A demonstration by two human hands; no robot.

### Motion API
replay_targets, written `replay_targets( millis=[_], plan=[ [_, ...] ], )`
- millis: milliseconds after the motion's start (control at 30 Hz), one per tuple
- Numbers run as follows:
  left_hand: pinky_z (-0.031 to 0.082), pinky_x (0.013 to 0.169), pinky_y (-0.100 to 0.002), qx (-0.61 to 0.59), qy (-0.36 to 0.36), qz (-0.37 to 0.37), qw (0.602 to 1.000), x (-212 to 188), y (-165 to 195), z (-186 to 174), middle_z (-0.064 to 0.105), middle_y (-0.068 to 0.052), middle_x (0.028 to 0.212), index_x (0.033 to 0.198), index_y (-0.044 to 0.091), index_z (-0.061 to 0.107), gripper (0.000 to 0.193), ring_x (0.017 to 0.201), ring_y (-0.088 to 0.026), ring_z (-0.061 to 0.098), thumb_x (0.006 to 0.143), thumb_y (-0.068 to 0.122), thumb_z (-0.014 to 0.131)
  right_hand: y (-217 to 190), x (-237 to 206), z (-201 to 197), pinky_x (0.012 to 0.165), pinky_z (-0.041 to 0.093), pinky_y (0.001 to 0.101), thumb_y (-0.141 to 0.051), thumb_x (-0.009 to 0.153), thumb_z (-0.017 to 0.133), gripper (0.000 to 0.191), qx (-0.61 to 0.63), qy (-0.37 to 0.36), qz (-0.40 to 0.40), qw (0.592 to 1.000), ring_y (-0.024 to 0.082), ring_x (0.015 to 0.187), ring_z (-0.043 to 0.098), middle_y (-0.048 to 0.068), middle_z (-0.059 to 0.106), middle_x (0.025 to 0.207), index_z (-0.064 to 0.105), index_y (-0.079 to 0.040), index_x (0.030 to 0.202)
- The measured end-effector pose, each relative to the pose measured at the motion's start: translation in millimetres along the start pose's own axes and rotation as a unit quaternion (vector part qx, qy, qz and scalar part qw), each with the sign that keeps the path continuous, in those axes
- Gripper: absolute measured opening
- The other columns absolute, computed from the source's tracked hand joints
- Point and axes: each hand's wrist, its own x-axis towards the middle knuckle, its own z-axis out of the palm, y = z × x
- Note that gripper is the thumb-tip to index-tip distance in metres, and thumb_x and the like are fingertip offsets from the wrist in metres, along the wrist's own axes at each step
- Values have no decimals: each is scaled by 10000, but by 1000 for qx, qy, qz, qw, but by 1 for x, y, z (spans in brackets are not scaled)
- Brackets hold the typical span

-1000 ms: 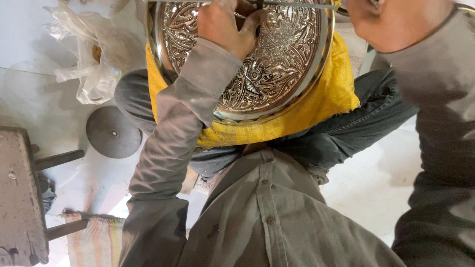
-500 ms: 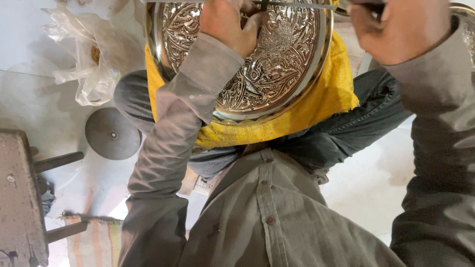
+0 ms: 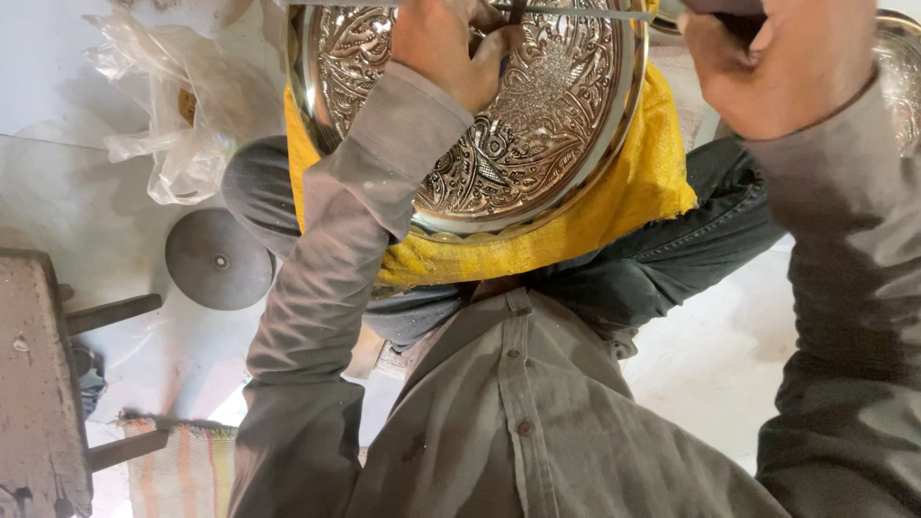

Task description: The person sits cross-legged with an ornate embossed brass plate on their lap and decorates its surface by hand. They hold a small punch against the raised pattern and strike it with a wooden mallet, repositioning the punch repeatedly to work different areas of the design.

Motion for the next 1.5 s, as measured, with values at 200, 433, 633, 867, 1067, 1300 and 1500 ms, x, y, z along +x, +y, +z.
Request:
replay_targets(
  millis=[200, 433, 633, 867, 1067, 1300, 1500],
  plan=[
    [600, 652, -351, 0, -16, -7, 1000, 2, -1, -1, 779, -125, 826, 913, 0, 756, 116, 717, -231, 769, 893, 107, 794, -3, -2, 3, 821, 530, 298, 37, 1093, 616, 112, 27, 4, 5, 1000, 220, 904, 687, 144, 672, 1034, 622, 38, 1205],
    [589, 647, -374, 21, -42, 4, 999, 4, 1, -8, 776, -135, 814, 908, 22, 789, 125, 691, -253, 748, 900, 141, 824, -16, 15, -8, 730, 529, 368, 41, 1011, 780, 232, -152, -24, -43, 987, 319, 802, 669, 214, 678, 926, 697, 75, 1225],
    [581, 636, -374, 19, -65, -3, 998, 6, -1, -8, 775, -136, 817, 920, 28, 792, 140, 683, -243, 744, 911, 163, 828, -20, 5, 2, 728, 522, 363, 54, 965, 739, 256, -56, 20, 12, 998, 313, 772, 660, 198, 662, 922, 676, 71, 1213],
    [552, 578, -356, 13, -74, -36, 997, 7, -4, -5, 742, -131, 734, 861, 3, 757, 249, 620, -226, 710, 888, 225, 867, -11, -6, 5, 790, 534, 338, 90, 971, 661, 278, -33, 28, 0, 999, 289, 842, 666, 184, 651, 981, 642, 64, 1247],
    [549, 578, -349, 36, -95, -38, 994, 7, -5, -8, 739, -108, 738, 891, 32, 766, 235, 622, -207, 709, 940, 250, 838, -10, -9, 10, 823, 533, 319, 112, 982, 614, 287, -35, 39, -10, 999, 269, 884, 666, 170, 635, 1012, 614, 57, 1264],
    [567, 598, -365, 26, -79, -8, 997, 7, -5, -9, 750, -128, 768, 899, 15, 765, 255, 652, -228, 722, 908, 253, 856, -16, -10, 10, 758, 484, 306, 116, 971, 598, 239, -28, 43, 40, 998, 261, 828, 610, 168, 595, 959, 600, 61, 1204],
    [569, 623, -377, 2, -89, -19, 996, 8, -4, -11, 762, -129, 811, 941, -4, 752, 238, 689, -245, 739, 923, 223, 820, -29, -10, 23, 702, 432, 354, 14, 1054, 684, 158, 81, 76, 172, 979, 318, 741, 540, 168, 546, 888, 601, 18, 1188]
  ],
)
